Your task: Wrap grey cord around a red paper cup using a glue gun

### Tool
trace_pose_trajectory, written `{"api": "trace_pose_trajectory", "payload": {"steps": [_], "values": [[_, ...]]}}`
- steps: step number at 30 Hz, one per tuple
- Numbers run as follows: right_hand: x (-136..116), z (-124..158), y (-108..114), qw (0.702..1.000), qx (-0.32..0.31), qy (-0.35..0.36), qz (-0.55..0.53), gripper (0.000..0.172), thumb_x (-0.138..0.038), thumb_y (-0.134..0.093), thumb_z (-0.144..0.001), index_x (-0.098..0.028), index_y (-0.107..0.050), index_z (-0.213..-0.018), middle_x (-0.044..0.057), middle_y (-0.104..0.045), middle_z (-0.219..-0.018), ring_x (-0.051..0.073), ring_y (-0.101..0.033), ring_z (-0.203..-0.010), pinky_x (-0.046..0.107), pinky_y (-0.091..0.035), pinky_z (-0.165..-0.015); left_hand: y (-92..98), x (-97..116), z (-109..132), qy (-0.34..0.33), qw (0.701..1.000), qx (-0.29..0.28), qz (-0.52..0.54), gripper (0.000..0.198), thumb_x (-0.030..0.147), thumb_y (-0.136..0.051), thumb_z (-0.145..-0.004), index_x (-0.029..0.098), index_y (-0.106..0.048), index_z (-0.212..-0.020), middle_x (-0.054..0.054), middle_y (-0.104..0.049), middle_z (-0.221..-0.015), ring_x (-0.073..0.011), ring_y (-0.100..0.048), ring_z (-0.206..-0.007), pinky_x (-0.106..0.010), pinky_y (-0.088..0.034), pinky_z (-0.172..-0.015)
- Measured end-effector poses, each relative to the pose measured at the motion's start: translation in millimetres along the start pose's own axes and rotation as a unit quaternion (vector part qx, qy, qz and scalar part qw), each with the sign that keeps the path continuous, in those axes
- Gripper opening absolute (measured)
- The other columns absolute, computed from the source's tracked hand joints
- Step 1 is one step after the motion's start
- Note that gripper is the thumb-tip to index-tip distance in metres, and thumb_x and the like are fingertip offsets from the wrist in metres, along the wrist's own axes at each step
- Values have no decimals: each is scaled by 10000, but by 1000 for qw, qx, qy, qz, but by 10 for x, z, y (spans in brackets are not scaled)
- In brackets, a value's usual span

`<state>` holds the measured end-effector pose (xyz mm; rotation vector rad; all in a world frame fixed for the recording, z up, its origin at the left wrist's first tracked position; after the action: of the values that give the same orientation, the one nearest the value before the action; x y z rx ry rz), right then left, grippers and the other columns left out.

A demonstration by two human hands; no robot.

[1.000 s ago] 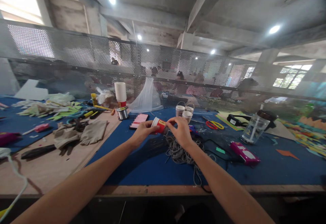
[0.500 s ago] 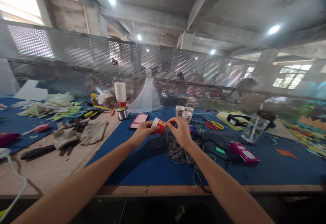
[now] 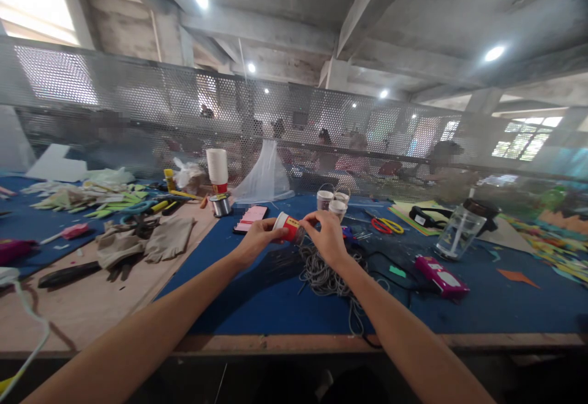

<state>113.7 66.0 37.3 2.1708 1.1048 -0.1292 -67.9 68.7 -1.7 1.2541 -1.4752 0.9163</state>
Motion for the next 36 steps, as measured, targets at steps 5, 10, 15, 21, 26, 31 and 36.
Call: {"api": "trace_pose_trajectory", "payload": {"steps": [5, 10, 15, 21, 26, 31, 36], "values": [[-9, -5, 5, 1000, 10, 11, -1, 158, -334, -613, -910, -212, -659, -819, 10, -692, -796, 185, -615, -788, 367, -388, -931, 5, -6, -1, 5, 1000, -4, 1, 377, 420, -754, -709, 140, -752, -960, -78, -749, -903, -213, -657, -803, -324, -509, -756], [7, 0, -1, 1000, 14, 11, 4, 151, -328, -623, -903, -214, -655, -809, 5, -689, -789, 182, -612, -780, 360, -391, -916, 3, -1, -2, 1, 1000, -8, 6, 365, 405, -748, -725, 141, -746, -978, -78, -745, -915, -206, -651, -810, -312, -502, -748], [17, 5, -3, 1000, 13, 10, 5, 142, -320, -638, -894, -212, -654, -803, 0, -685, -780, 179, -613, -776, 354, -390, -912, -3, 11, 6, 2, 1000, -8, 9, 344, 389, -750, -726, 139, -748, -964, -75, -744, -902, -197, -646, -800, -302, -500, -743], [17, 5, -8, 1000, 10, 6, 2, 119, -298, -654, -884, -213, -650, -802, -9, -687, -781, 173, -616, -774, 349, -387, -913, -4, 18, 4, 1, 1000, -9, 8, 346, 400, -751, -722, 151, -753, -962, -67, -746, -899, -197, -648, -801, -298, -499, -739], [23, 3, -10, 1000, 11, 7, 2, 117, -299, -652, -884, -212, -654, -805, -1, -691, -785, 179, -620, -779, 352, -391, -907, 4, 8, 4, -4, 1000, -13, 5, 353, 408, -750, -725, 145, -751, -960, -73, -745, -901, -204, -649, -798, -309, -501, -738], [31, 1, -5, 1000, 13, 7, -3, 115, -291, -660, -878, -211, -651, -796, -8, -691, -780, 172, -623, -772, 349, -391, -908, 5, 9, 5, -5, 1000, -19, 5, 339, 402, -742, -740, 146, -746, -961, -78, -745, -908, -203, -651, -802, -305, -496, -740], [49, -1, -6, 1000, 11, 2, -9, 120, -298, -653, -880, -211, -653, -798, -3, -695, -781, 171, -624, -762, 339, -404, -877, -4, 8, 1, 2, 1000, -19, 10, 324, 383, -750, -733, 146, -746, -954, -75, -742, -905, -196, -645, -797, -303, -493, -740]]}}
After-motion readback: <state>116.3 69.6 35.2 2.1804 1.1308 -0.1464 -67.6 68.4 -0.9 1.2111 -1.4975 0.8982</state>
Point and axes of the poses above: each hand's wrist, its own z-axis away from the middle knuckle, its own y-axis out of the back of the hand, x = y × z, the point moved 5 cm from there along -z, towards the middle knuckle
